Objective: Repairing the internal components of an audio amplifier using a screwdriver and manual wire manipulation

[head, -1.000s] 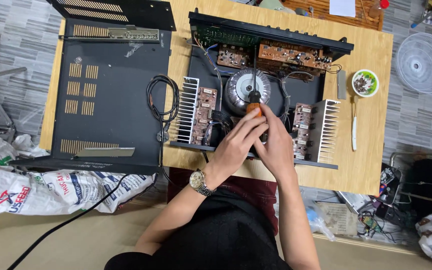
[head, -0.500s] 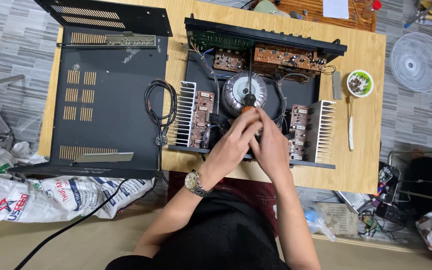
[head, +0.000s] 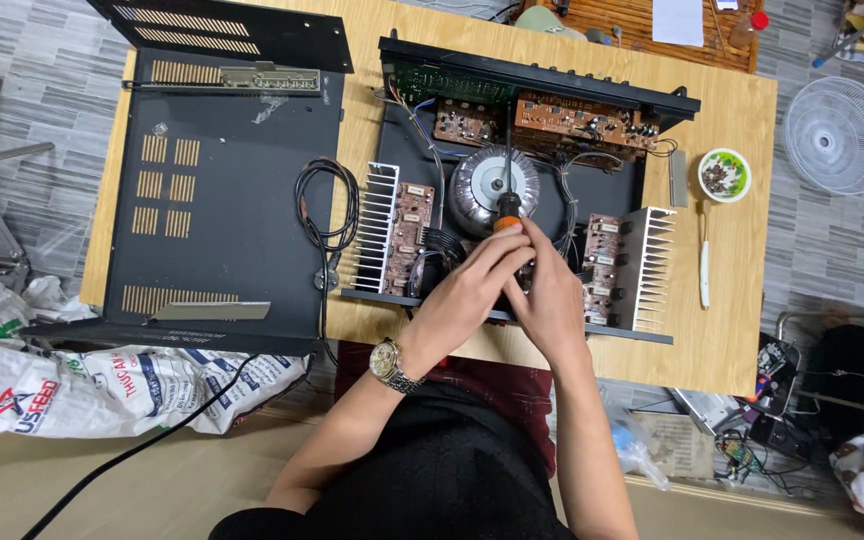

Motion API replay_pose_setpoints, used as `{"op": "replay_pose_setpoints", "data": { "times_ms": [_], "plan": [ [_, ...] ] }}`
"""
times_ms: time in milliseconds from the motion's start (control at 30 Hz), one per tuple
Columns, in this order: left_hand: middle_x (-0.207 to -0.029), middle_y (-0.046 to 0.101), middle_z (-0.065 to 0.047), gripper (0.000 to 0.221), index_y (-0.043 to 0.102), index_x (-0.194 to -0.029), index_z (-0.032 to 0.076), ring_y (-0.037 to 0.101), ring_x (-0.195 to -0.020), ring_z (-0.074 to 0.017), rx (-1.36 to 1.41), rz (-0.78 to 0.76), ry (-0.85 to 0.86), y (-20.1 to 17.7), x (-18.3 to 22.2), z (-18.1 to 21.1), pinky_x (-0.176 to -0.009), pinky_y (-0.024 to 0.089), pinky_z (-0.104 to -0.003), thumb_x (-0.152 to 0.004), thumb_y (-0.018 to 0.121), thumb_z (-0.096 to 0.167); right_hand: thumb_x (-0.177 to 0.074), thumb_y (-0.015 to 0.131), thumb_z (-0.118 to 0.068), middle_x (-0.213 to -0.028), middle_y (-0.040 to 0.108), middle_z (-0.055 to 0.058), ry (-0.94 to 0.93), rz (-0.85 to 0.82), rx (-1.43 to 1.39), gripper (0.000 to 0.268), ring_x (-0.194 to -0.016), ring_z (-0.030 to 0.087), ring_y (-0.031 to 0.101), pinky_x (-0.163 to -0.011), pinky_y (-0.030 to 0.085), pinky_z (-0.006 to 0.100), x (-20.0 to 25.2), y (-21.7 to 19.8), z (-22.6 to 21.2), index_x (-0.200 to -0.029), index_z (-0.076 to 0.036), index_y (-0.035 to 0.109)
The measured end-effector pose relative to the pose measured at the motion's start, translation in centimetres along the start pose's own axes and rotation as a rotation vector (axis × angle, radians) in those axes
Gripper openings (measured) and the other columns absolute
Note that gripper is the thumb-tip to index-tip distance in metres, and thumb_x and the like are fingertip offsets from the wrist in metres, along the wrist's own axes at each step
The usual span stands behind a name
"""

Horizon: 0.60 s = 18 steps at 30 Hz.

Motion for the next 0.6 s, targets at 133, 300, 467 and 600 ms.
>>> {"op": "replay_pose_setpoints", "data": {
  "times_ms": [133,300,467,600],
  "plan": [
    [-0.127,0.047,-0.021,0.046,0.058,-0.123,-0.006,0.050,-0.133,-0.0444,-0.098,0.105,-0.034,-1.0,-0.4,0.2,-0.109,0.052,-0.047,-0.080,0.069,-0.017,-0.101,0.060,-0.035,-0.125,0.069,0.020,0.082,-0.021,0.051,0.059,-0.113,0.040,0.068,-0.088,0.054,0.054,0.4,1.5,2.5,-0.149,-0.005,0.046],
    [-0.117,0.051,-0.014,0.029,0.062,-0.118,0.000,0.054,-0.128,-0.0384,-0.191,0.164,0.032,0.2,0.6,-0.7,-0.104,0.053,-0.045,-0.090,0.067,-0.006,-0.096,0.065,-0.028,-0.127,0.066,0.017,0.024,0.026,0.009,0.057,-0.117,0.039,0.065,-0.091,0.054,0.051,-0.1,0.3,1.2,-0.147,-0.007,0.049],
    [-0.124,0.056,-0.015,0.030,0.057,-0.131,-0.001,0.050,-0.138,-0.0375,0.001,0.088,0.077,-0.4,0.3,0.5,-0.113,0.048,-0.044,-0.101,0.052,-0.006,-0.090,0.071,-0.026,-0.133,0.062,0.018,-0.005,0.011,-0.003,0.069,-0.121,0.041,0.062,-0.095,0.052,0.053,0.0,0.0,0.0,-0.152,-0.011,0.044],
    [-0.127,0.052,-0.019,0.032,0.058,-0.124,-0.002,0.052,-0.133,-0.0400,-0.121,0.119,0.055,-0.1,0.4,0.0,-0.109,0.051,-0.045,-0.093,0.057,-0.012,-0.096,0.063,-0.025,-0.128,0.065,0.021,0.043,-0.010,0.065,0.063,-0.115,0.043,0.065,-0.090,0.054,0.055,0.2,0.5,0.6,-0.153,-0.007,0.043]
  ]
}}
Point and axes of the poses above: each hand's wrist, its own x-axis away from the middle knuckle, its own y-axis out of the palm, z = x × y, the point moved 8 cm from there along -x, towards the middle knuckle
